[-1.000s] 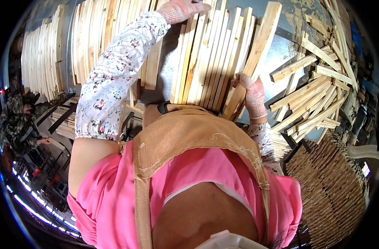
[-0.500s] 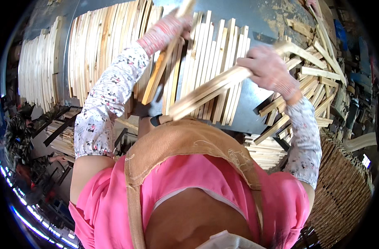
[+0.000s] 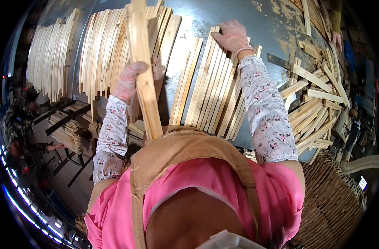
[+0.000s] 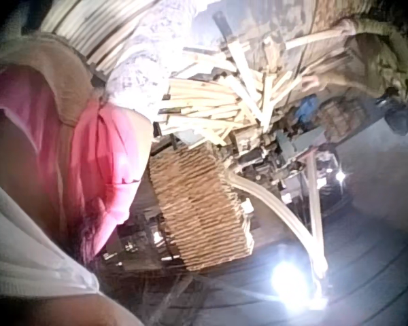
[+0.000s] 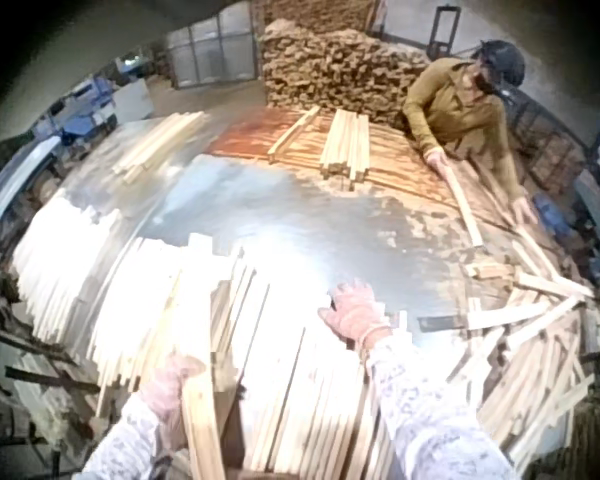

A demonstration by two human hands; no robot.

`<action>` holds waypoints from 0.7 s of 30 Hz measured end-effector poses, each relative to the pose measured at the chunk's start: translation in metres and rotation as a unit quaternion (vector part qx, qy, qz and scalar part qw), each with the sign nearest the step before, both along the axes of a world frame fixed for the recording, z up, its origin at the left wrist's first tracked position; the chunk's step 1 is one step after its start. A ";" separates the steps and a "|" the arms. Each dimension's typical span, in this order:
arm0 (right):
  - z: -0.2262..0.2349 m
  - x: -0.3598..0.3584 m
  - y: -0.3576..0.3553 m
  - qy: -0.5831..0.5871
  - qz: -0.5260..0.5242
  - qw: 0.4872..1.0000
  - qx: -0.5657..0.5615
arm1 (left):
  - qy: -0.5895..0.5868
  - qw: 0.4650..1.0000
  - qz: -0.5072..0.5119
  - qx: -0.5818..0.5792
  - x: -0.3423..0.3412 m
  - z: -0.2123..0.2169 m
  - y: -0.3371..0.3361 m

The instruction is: The person gathers and stacks thin wooden planks on a metal table, aligning them into neat piles. They repeatedly pick up planks from a disorganized pile, arrange them, and move the stacks to a different location on the table or floor.

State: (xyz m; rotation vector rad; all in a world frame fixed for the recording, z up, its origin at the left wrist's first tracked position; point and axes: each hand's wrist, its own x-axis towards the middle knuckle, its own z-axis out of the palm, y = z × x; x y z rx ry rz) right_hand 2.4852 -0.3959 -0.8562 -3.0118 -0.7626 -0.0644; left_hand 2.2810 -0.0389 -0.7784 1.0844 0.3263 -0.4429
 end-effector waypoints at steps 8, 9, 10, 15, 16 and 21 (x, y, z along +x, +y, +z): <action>0.092 -0.110 0.020 0.250 -0.206 0.798 0.507 | 0.097 0.983 0.154 0.024 -0.066 0.002 0.016; 0.099 -0.142 0.040 0.294 -0.263 0.773 0.496 | 0.151 0.978 0.141 -0.011 -0.070 0.005 0.007; 0.107 -0.173 0.060 0.363 -0.322 0.751 0.447 | 0.093 0.991 0.094 0.033 -0.068 0.006 0.003; 0.150 -0.196 0.096 0.391 -0.176 0.711 0.557 | 0.059 0.961 0.048 0.265 -0.052 0.023 0.045; 0.162 -0.178 0.094 0.367 -0.116 0.757 0.528 | 0.042 0.942 0.049 0.328 -0.051 0.029 0.069; 0.161 -0.133 0.195 0.188 0.317 0.918 0.146 | 0.061 0.778 -0.070 0.622 -0.018 0.037 0.183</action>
